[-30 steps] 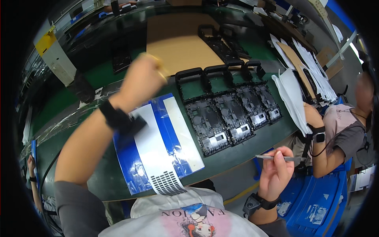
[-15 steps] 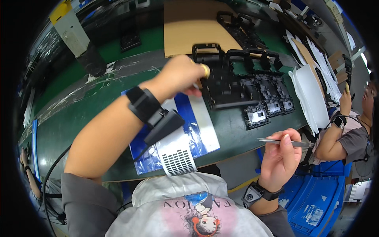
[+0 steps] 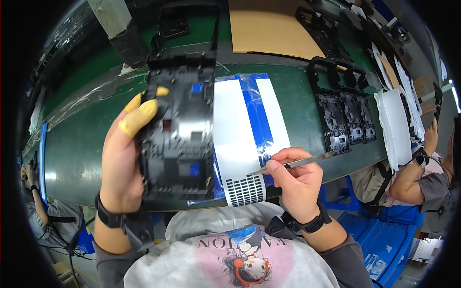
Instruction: Using tweezers and manual dexterity to assemble small components into a plastic electronic housing on an assembly line.
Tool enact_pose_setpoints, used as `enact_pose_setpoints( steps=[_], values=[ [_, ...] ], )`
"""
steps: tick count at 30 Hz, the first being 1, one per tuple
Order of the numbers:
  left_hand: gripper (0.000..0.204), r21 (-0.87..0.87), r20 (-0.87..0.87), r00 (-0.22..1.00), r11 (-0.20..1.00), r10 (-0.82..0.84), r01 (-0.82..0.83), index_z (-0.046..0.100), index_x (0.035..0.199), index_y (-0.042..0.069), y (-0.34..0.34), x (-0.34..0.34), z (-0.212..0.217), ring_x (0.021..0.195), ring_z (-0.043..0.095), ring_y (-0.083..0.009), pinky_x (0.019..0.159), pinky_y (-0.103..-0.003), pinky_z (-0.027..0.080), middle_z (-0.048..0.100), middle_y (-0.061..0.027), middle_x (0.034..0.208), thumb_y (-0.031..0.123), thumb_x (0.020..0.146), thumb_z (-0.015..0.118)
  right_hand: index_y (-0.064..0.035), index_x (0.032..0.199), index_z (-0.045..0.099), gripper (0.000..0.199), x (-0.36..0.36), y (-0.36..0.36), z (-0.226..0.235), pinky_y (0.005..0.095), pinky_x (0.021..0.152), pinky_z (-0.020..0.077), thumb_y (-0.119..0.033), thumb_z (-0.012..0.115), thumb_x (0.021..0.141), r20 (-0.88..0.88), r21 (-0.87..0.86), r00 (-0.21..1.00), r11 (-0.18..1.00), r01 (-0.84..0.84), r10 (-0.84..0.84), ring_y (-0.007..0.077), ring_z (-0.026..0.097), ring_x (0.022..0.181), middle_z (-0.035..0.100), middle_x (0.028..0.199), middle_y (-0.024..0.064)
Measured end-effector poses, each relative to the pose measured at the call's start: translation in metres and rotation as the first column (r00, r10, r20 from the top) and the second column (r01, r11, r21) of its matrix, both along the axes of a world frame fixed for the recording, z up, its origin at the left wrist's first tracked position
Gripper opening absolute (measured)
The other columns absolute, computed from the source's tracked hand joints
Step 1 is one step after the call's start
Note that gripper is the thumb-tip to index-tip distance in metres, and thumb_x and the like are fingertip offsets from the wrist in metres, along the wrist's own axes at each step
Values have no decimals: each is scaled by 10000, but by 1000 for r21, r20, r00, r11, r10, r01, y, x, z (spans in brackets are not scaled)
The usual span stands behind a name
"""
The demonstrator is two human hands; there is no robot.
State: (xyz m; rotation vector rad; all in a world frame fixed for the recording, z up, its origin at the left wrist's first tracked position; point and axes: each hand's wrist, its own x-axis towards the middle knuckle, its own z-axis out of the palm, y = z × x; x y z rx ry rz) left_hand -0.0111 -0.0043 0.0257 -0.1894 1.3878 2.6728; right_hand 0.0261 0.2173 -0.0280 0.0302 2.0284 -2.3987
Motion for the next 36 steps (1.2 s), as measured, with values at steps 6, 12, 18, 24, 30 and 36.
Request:
enact_pose_setpoints(
  steps=[6,12,18,24,30,36],
  values=[
    [289,-65,-90,977,978,192,-198,425,1070,10,8,25,-23,806,543,-133,692,-246,463,527,-81,949,159,826,468,31,837,518,122,-4,4,-5,148,453,367,9,569,728,42,41,998,998,37,-39,43,494,548,553,683,44],
    [336,-40,-128,971,977,200,-207,392,1121,25,16,26,-38,837,525,-108,723,-237,449,511,-70,996,196,840,462,34,828,520,116,-6,0,-3,147,454,367,14,569,724,61,32,997,999,38,-40,47,498,543,557,676,57],
    [343,4,-91,974,978,208,-209,376,1161,52,20,24,-29,793,492,-90,718,-241,448,511,-31,971,202,856,423,39,835,508,135,-6,4,-2,154,457,363,42,561,711,117,-30,993,999,22,-19,64,506,547,559,674,78],
    [285,242,25,999,969,46,-51,395,1121,77,27,25,-26,837,507,-124,748,-284,444,507,-57,989,145,847,437,44,829,477,140,0,-13,38,214,547,439,65,539,705,-60,-238,998,971,-14,-1,159,572,638,562,672,122],
    [330,260,-7,999,964,-50,50,368,1134,35,40,31,-20,951,502,-197,802,-336,434,475,-106,1070,211,857,402,64,863,508,142,-2,-31,39,220,640,459,71,544,726,-131,-158,978,971,-181,161,144,570,716,560,784,115],
    [313,319,-33,999,947,-42,50,370,1137,47,42,33,-21,957,497,-198,810,-337,426,470,-102,1079,184,858,406,66,845,515,124,-2,-33,39,210,622,453,75,544,725,-131,-153,980,973,-171,152,138,566,711,554,769,104]
  ],
)
